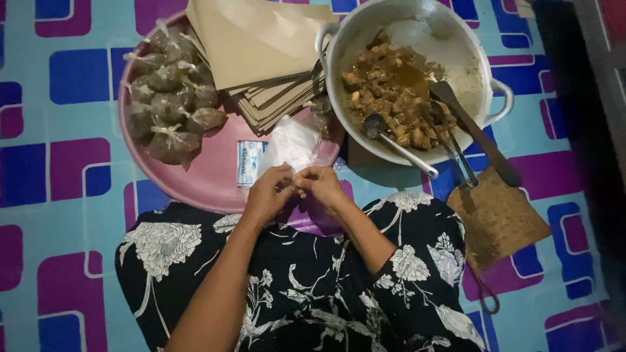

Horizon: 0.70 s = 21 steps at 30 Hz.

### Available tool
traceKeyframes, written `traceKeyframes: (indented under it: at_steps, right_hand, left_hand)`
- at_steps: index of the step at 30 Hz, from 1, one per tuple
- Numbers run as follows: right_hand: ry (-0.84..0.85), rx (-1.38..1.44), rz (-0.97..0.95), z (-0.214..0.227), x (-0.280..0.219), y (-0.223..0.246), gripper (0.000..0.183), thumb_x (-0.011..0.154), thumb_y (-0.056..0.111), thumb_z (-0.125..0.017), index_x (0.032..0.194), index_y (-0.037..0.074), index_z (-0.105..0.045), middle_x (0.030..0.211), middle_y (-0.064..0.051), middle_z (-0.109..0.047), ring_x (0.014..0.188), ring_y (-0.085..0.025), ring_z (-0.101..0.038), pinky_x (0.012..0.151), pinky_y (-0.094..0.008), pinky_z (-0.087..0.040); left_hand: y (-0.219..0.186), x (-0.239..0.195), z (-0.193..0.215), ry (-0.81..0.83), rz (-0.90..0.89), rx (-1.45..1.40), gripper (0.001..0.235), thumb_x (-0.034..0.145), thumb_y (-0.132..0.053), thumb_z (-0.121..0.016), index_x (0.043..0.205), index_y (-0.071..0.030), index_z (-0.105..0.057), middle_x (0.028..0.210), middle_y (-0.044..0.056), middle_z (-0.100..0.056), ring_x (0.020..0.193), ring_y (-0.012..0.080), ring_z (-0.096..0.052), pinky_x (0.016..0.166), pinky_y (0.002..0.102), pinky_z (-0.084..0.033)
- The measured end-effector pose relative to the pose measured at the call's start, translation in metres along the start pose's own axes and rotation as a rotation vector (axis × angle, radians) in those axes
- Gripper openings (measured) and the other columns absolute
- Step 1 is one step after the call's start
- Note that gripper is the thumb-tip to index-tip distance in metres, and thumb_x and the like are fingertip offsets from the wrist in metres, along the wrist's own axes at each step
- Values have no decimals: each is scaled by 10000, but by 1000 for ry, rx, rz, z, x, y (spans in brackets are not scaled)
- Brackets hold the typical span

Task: Packaging cooked food into small plastic bags using a spoon and tying them shut.

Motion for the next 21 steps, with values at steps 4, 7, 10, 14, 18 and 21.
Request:
traceKeyframes:
  at_steps: [4, 7, 10, 14, 18, 21]
  right_hand:
    - [43, -121, 96, -1, 6, 8, 97, 846, -23, -705, 940, -31, -727, 682, -129, -667, 515, -161, -652, 471, -258, -561]
    - [-12, -227, 136, 5, 0, 30, 154, 833, -36, -713, 981, -30, -759, 732, -144, -708, 580, -183, -683, 540, -292, -582]
    - [-117, -476, 262, 25, 13, 31, 233, 815, 71, -786, 1037, 139, -802, 821, -71, -756, 729, -180, -721, 709, -316, -584]
    - [-163, -659, 272, 31, 6, 35, 197, 757, 188, -856, 945, 231, -812, 824, -18, -765, 790, -175, -726, 740, -316, -563]
    - [-179, -741, 288, 21, 2, 37, 154, 723, 134, -879, 856, 166, -810, 744, -56, -748, 717, -195, -705, 700, -321, -559]
    - [-189, -749, 70, 44, 23, -3, 299, 692, 266, -891, 980, 232, -815, 769, -17, -762, 717, -191, -720, 673, -330, -568]
  left_hand:
    - [-10, -1, 2, 31, 58, -86, 235, 830, -75, -753, 1065, -75, -757, 1084, 193, -745, 981, 447, -712, 806, 489, -615]
    - [8, 5, -5, 27, 82, 57, 149, 829, -163, -779, 972, -200, -771, 1023, 85, -754, 1002, 364, -722, 854, 479, -600]
    - [29, 8, -15, 9, 97, 47, 114, 824, -187, -791, 935, -201, -765, 1004, 67, -758, 1014, 333, -724, 861, 463, -590]
    - [44, 14, -25, -15, 49, 28, 94, 827, -191, -807, 910, -197, -765, 989, 77, -761, 1002, 351, -722, 853, 472, -579]
    - [39, 11, -18, -33, 106, -46, 114, 822, -194, -823, 929, -189, -785, 1013, 100, -766, 1046, 362, -710, 889, 468, -570]
    - [48, 13, -20, -49, 147, -82, 111, 823, -207, -831, 926, -204, -789, 1022, 65, -775, 1039, 322, -722, 895, 445, -571]
Point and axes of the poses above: each hand's wrist, its own x-axis towards the middle knuckle, its own z-axis out of the back of the hand, y = z × x, the point moved 8 cm from there along x, towards the middle knuckle
